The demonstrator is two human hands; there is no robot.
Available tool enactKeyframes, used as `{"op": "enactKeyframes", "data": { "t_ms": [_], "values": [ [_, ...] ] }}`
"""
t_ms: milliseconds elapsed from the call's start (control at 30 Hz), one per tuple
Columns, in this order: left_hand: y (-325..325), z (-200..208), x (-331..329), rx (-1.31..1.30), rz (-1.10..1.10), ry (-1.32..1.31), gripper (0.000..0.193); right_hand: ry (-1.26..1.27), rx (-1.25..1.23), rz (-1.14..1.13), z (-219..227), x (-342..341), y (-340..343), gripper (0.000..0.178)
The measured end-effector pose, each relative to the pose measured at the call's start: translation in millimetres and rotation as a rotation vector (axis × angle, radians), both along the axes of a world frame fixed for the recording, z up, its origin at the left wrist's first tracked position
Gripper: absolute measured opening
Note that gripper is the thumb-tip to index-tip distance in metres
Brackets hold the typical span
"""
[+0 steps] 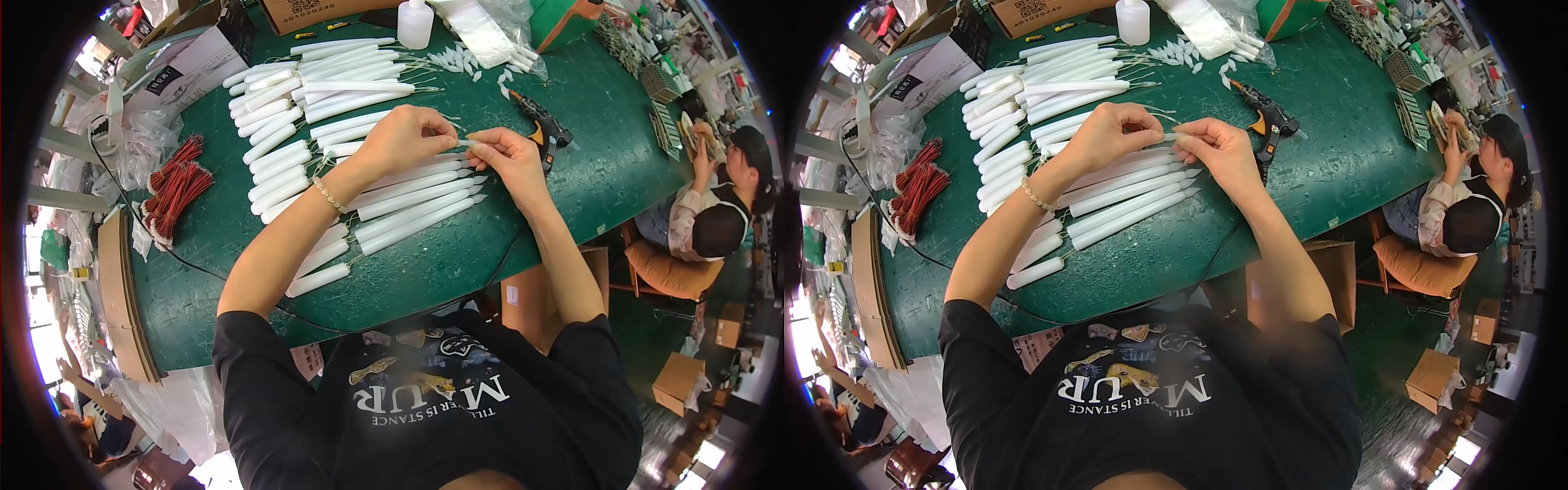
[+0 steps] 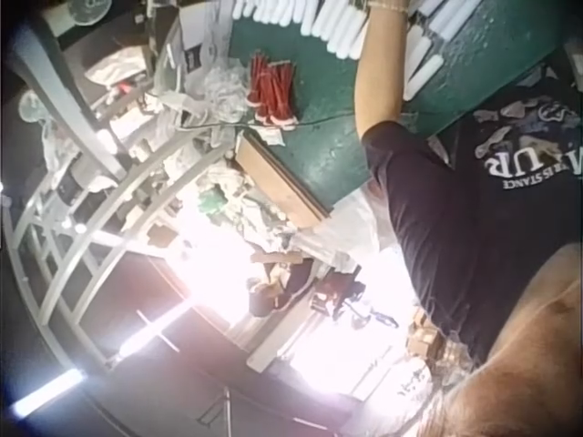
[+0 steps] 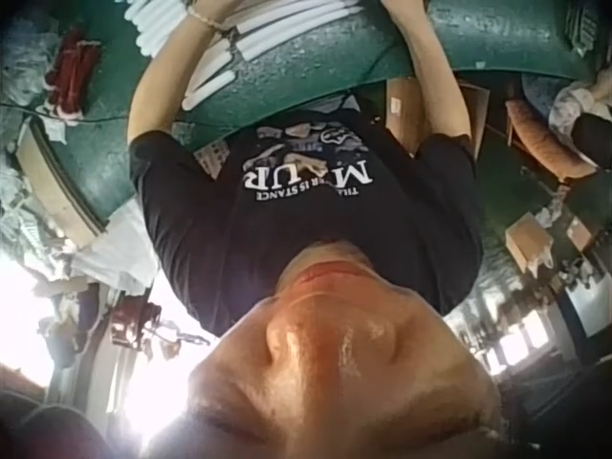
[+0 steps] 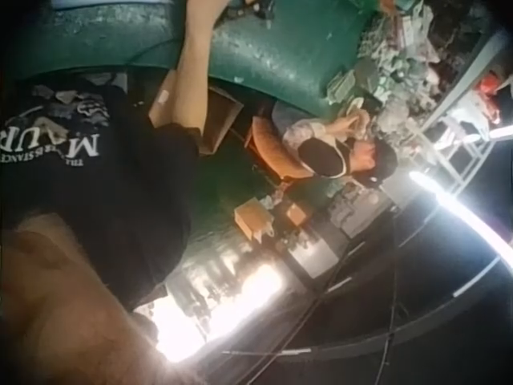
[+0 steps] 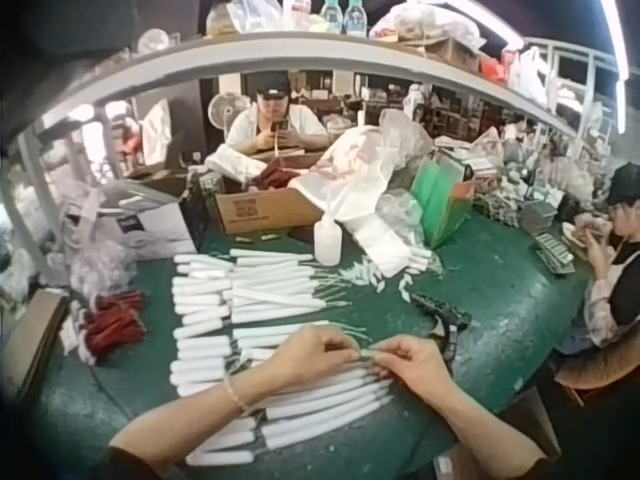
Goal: The person applies liquid to candle tubes using a squeeze bottle, joins the candle tubes together by hand, packs candles into a plastic bag, and attaches flame tips to candles using a hot glue gun.
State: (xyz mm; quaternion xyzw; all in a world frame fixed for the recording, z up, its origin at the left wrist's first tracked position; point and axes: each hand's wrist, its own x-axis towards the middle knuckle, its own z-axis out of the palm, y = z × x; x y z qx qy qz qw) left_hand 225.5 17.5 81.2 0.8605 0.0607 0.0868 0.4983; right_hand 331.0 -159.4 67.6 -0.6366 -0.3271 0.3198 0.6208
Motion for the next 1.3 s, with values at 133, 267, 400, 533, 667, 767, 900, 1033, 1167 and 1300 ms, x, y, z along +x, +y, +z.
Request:
{"op": "enactKeyframes", "data": {
  "t_ms": [133,267,400,533,667,767,900,1033,1167,1300],
  "values": [
    [-2,0,2,-0.065,0.025,-0.010,0.022,0.018,0.023,0.001,-2,4,1,0.016],
    [2,3,1,0.120,-0.003,-0.017,0.018,0.029,0.030,-0.027,-2,5,1,0.016],
    [18,-4,-3,0.317,-0.163,-0.111,0.025,0.012,0.036,-0.013,-1,3,2,0.016],
    [-2,13,-4,0.291,-0.109,-0.007,0.027,-0.011,0.043,0.017,-4,5,1,0.016],
    [-9,17,-4,0.265,-0.029,0.095,0.027,-0.001,0.044,0.005,-4,5,2,0.016],
    [-6,2,-4,0.363,-0.095,-0.020,0.026,-0.080,0.035,0.020,-4,4,1,0.016],
    [2,-9,-2,0.447,-0.190,-0.213,0.026,-0.119,0.032,0.009,-5,3,2,0.016],
    [-5,3,-5,0.403,-0.103,-0.051,0.026,-0.116,0.055,0.000,-6,2,1,0.015],
    [-6,1,-6,0.378,-0.098,0.017,0.026,-0.149,0.052,0.010,-7,2,1,0.015],
    [-7,-5,-4,0.403,-0.070,-0.065,0.026,-0.177,0.008,0.005,-3,2,3,0.014]
  ]
}}
